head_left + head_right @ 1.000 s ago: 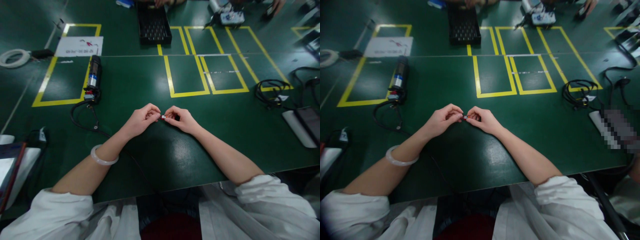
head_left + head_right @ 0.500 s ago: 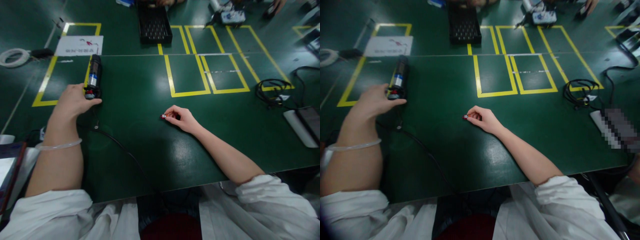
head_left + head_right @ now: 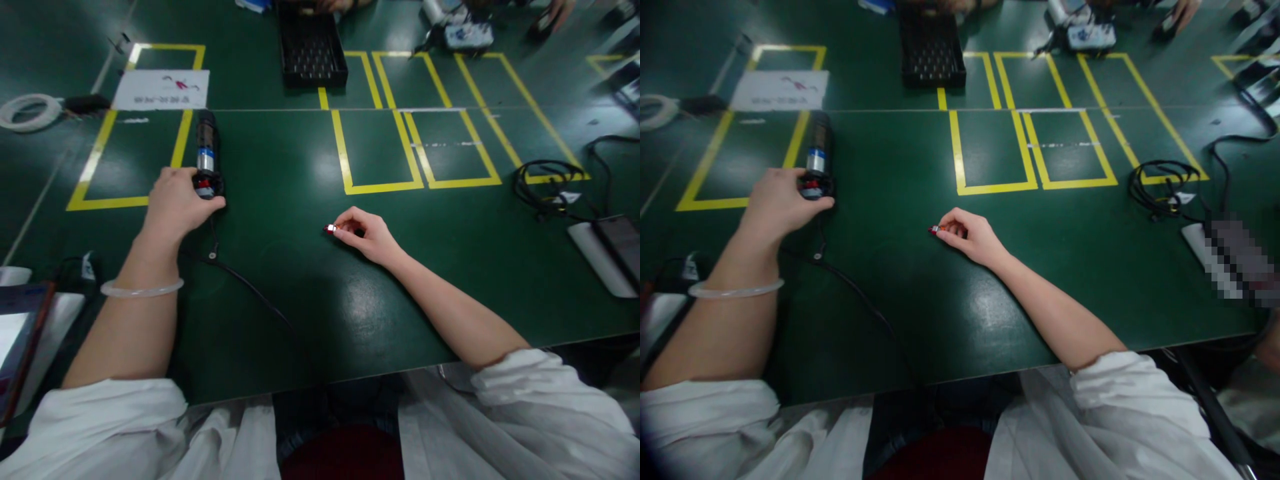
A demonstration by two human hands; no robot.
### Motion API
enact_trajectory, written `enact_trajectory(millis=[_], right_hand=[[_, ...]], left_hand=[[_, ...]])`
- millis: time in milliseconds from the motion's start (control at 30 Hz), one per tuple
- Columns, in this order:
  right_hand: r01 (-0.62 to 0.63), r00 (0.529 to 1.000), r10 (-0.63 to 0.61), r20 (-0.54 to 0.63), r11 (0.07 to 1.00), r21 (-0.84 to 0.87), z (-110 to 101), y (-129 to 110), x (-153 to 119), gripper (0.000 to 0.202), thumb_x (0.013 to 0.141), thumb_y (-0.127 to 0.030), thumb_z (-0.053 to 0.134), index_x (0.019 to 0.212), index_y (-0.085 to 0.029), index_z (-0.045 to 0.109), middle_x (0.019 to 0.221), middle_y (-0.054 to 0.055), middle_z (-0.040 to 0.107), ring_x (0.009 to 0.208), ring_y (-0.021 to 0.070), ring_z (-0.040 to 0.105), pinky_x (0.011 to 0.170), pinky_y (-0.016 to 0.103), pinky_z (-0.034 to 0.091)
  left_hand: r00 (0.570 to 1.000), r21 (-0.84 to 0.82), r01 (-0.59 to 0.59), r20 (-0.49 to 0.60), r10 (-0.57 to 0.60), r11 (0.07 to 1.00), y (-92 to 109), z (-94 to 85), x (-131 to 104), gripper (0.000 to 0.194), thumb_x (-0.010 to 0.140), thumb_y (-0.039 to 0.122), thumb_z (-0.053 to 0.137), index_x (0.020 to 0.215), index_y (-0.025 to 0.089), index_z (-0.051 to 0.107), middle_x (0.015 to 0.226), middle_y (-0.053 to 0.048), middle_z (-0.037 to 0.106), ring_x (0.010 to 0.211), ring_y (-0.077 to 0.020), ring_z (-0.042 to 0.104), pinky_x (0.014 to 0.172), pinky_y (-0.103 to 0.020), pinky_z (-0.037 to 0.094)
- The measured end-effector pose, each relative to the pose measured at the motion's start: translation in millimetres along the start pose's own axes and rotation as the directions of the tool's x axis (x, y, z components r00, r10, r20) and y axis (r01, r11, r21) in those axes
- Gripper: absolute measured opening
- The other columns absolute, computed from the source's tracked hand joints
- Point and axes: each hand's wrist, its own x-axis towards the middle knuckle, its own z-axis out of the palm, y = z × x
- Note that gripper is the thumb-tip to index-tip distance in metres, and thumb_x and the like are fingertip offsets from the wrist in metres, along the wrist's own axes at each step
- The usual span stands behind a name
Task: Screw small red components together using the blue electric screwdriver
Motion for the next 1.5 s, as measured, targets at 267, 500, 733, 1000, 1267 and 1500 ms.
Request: enact_trajectory(millis=[267, 500, 733, 1000, 1267, 1500], right_hand=[[0.04, 0.999, -0.039, -0.034, 0.999, 0.016, 1.7, 1.9, 0.7, 0.018, 0.09, -0.034, 0.071, 0.095, -0.018, 0.067, 0.081, 0.001, 0.065, 0.068, 0.013, 0.058, 0.065, 0.028, 0.048], [0.022, 0.998, -0.025, -0.055, 0.999, -0.046, 2.2, 0.0, 1.0, 0.016, 0.091, -0.034, 0.071, 0.095, -0.019, 0.067, 0.082, 0.001, 0.066, 0.071, 0.014, 0.058, 0.069, 0.028, 0.049], [0.064, 0.998, -0.067, -0.013, 0.988, -0.142, 3.5, -0.5, 1.1, 0.011, 0.092, -0.03, 0.068, 0.091, -0.02, 0.064, 0.084, 0.002, 0.066, 0.077, 0.0166, 0.061, 0.073, 0.03, 0.048], [0.07, 0.998, -0.067, 0.02, 0.967, -0.244, 4.5, 0.3, 1.3, 0.015, 0.088, -0.029, 0.071, 0.086, -0.021, 0.059, 0.082, 0.002, 0.064, 0.079, 0.0194, 0.059, 0.074, 0.032, 0.044], [0.09, 0.994, -0.077, 0.072, 0.975, -0.205, 4.3, -2.5, 0.7, 0.009, 0.089, -0.025, 0.067, 0.09, -0.022, 0.059, 0.082, 0.002, 0.066, 0.079, 0.0189, 0.061, 0.076, 0.032, 0.047], [0.158, 0.986, -0.14, 0.093, 0.964, -0.215, 3.1, -3.8, -1.0, 0.013, 0.087, -0.014, 0.055, 0.095, -0.022, 0.061, 0.087, 0.003, 0.069, 0.082, 0.0188, 0.062, 0.078, 0.031, 0.049]], left_hand=[[0.997, -0.014, -0.069, 0.014, 0.069, 0.997, 72.8, 12.0, -19.3, 0.068, 0.078, 0.038, 0.076, 0.136, 0.009, 0.057, 0.135, -0.021, 0.056, 0.12, -0.0399, 0.056, 0.105, -0.057, 0.05], [0.961, -0.059, -0.275, -0.005, 0.275, 0.96, 129.9, 25.4, -52.8, 0.062, 0.082, 0.035, 0.068, 0.138, 0.014, 0.054, 0.137, -0.018, 0.057, 0.123, -0.0367, 0.055, 0.104, -0.05, 0.051], [0.92, -0.115, -0.389, 0.005, 0.392, 0.914, 162.5, 29.7, -77.2, 0.059, 0.084, 0.032, 0.064, 0.138, 0.011, 0.053, 0.136, -0.018, 0.057, 0.119, -0.0351, 0.058, 0.101, -0.046, 0.053], [0.899, -0.119, -0.432, 0.019, 0.437, 0.894, 169.5, 27.7, -83.7, 0.059, 0.085, 0.03, 0.063, 0.14, 0.01, 0.053, 0.137, -0.019, 0.057, 0.12, -0.036, 0.057, 0.102, -0.047, 0.052], [0.9, -0.114, -0.431, 0.022, 0.436, 0.895, 169.2, 27.7, -84.0, 0.059, 0.086, 0.03, 0.062, 0.141, 0.012, 0.052, 0.137, -0.019, 0.056, 0.12, -0.0359, 0.057, 0.102, -0.047, 0.052], [0.909, -0.077, -0.414, 0.011, 0.416, 0.907, 170.8, 32.3, -83.6, 0.06, 0.089, 0.04, 0.065, 0.141, 0.013, 0.05, 0.136, -0.02, 0.056, 0.117, -0.0371, 0.058, 0.097, -0.047, 0.051]])
